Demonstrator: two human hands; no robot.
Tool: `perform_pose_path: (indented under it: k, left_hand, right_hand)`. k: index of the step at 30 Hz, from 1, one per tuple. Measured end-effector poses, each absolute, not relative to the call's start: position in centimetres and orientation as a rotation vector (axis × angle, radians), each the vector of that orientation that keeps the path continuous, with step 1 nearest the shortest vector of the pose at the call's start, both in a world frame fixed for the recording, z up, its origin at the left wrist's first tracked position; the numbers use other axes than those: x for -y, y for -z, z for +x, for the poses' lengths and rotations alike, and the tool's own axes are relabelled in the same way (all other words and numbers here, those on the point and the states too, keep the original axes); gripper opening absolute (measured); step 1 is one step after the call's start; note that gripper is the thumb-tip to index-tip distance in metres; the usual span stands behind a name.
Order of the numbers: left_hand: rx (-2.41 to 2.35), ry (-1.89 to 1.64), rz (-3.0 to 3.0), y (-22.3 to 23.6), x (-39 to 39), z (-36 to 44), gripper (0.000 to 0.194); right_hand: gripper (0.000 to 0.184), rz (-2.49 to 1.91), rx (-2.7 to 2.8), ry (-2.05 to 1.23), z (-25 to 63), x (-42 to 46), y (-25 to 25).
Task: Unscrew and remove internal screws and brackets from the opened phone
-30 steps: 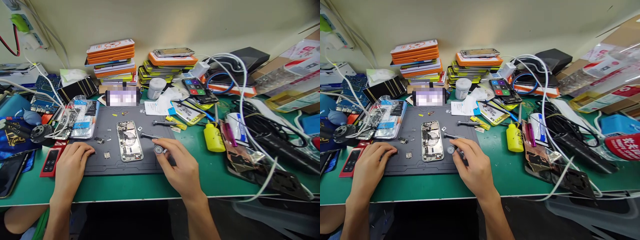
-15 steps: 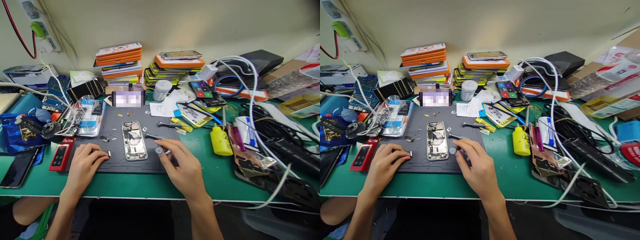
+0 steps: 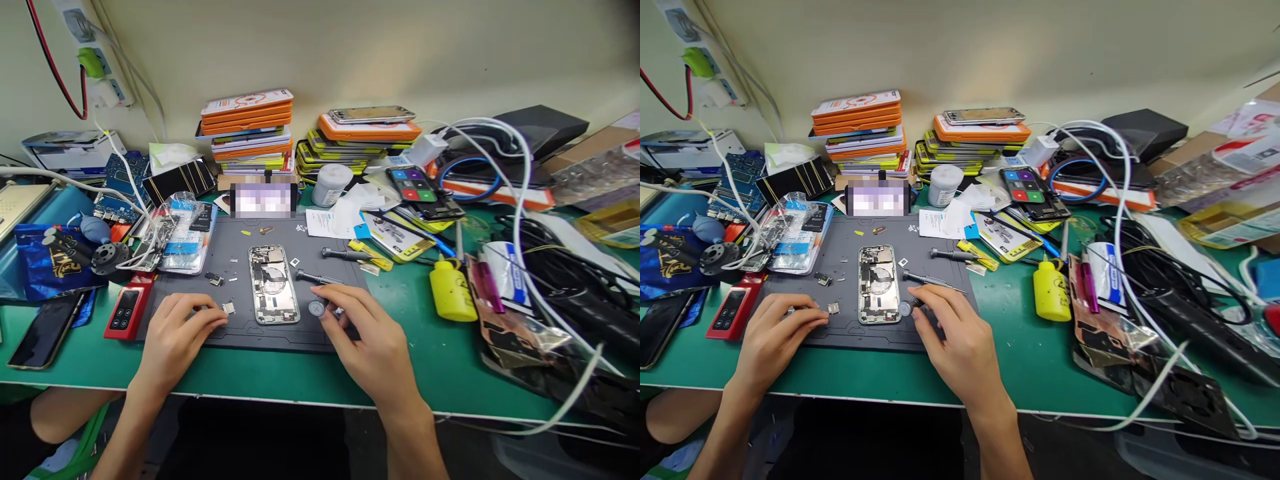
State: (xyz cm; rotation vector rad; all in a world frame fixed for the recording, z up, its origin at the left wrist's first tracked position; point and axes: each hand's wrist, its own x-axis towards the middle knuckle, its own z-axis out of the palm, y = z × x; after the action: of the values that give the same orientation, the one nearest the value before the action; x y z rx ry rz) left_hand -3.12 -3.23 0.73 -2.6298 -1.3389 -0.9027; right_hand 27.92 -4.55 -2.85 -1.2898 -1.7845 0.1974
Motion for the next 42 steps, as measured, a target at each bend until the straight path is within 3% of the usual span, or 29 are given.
perform_pose_path:
  k: [9,23,35,42]
  left_hand:
    - [1.137,0.614,-2.570,-0.7,2.5,-1.8,0.011]
    - [1.289,0.732,-2.470,-0.6,2.6,-2.6,0.003]
    - [1.234,0.793,-2.697,-0.1,2.6,-2.7,0.013]
    - [1.361,0.848,-2.705,-0.4,2.7,-3.1,0.028]
  right_hand:
    - [0.023,-1.278,1.809,-0.179,27.9,4.5,2.7]
    - [0.022,-1.267,1.824,-0.168,27.8,4.5,2.6]
    - [0.022,-1.274,1.827,-0.157,27.8,4.4,2.7]
    - [0.022,-1.273,1.816,-0.171,27.7,4.3,2.3]
